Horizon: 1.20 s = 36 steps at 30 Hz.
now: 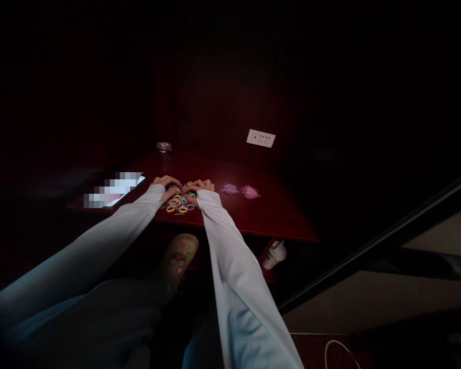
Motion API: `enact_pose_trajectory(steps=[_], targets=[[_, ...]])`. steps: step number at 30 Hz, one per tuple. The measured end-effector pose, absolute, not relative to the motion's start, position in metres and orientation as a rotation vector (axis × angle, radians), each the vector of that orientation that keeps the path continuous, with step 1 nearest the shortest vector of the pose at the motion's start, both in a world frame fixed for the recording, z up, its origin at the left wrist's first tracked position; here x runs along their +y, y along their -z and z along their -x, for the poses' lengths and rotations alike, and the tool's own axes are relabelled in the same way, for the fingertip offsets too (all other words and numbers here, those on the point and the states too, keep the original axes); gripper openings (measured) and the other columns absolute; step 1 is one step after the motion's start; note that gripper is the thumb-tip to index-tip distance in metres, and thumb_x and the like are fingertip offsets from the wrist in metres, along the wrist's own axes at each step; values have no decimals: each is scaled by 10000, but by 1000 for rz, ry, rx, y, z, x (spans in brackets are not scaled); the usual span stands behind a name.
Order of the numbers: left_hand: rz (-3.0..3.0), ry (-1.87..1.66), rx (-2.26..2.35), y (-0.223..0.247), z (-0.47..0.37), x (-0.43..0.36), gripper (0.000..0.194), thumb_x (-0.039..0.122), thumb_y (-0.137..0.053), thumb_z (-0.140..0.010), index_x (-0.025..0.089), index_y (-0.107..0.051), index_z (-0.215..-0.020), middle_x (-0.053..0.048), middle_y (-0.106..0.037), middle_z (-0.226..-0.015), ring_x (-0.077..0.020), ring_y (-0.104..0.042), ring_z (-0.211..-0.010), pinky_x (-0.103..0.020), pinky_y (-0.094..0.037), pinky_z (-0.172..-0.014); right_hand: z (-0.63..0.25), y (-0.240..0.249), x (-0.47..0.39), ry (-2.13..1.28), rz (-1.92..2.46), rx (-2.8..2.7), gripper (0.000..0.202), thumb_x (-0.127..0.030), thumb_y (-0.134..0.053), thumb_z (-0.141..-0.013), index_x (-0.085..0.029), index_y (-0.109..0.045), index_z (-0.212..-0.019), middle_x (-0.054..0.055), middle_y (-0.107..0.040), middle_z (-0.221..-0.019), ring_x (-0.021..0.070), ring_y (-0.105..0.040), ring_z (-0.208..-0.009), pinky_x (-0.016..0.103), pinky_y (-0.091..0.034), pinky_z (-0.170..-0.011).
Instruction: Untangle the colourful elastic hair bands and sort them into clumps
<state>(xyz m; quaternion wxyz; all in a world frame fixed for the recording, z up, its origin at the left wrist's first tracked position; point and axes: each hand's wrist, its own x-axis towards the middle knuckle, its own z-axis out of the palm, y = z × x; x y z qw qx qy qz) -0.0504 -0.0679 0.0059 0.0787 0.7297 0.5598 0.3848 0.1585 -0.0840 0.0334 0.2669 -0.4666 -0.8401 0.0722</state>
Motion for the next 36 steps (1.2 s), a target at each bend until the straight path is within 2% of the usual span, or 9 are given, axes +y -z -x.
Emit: enact_pose_trajectory(steps=[6, 10, 15, 26, 32, 36], targets=[[-2185, -1107, 1631, -5, 56, -62, 187, 307, -691, -826, 304, -767, -997, -29, -724, -1167, -299, -554, -1081, -444, -427, -950, -158, -33, -84, -191, 1299, -2222, 180, -413, -680, -991, -328, -821, -1063, 18, -704, -1195, 237, -445, -1127, 390, -315, -1015], [-2170, -1204, 1678, -5, 48, -69, 148, 276, -680, -819, 296, -760, -941, -26, -733, -1122, -289, -555, -1055, -438, -426, -944, -156, -28, -77, -200, 1350, -2129, 254, -430, -588, -1043, -347, -826, -1019, 12, -710, -1164, 239, -436, -1132, 396, -302, -1009], [-2178, -1244, 1680, -5, 44, -73, 166, 256, -657, -821, 297, -757, -948, -14, -730, -1115, -277, -562, -1040, -420, -438, -927, -153, -27, -71, -233, 1425, -2026, 236, -539, -676, -966, -362, -833, -971, 19, -711, -1136, 257, -439, -1134, 406, -305, -992], [-2061, -1273, 1743, -7, 40, -67, 133, 204, -684, -796, 286, -752, -876, -19, -717, -1077, -288, -549, -1050, -443, -415, -981, -144, -31, -84, -145, 1440, -2085, 267, -576, -729, -915, -324, -813, -940, 32, -701, -1130, 274, -450, -1166, 412, -290, -1005], [-2068, -1205, 1744, -12, 44, -70, 113, 232, -693, -830, 289, -759, -901, -20, -706, -1084, -291, -545, -1081, -426, -424, -983, -138, -33, -86, -138, 1488, -2081, 221, -512, -732, -922, -312, -805, -984, 29, -689, -1159, 268, -447, -1183, 414, -260, -1016], [-2095, -1163, 1734, -14, 44, -70, 130, 233, -686, -834, 290, -763, -921, -18, -706, -1093, -286, -552, -1088, -419, -430, -993, -135, -32, -85, -203, 1549, -2054, 164, -461, -744, -908, -320, -822, -937, 19, -696, -1195, 278, -442, -1202, 424, -253, -1016]])
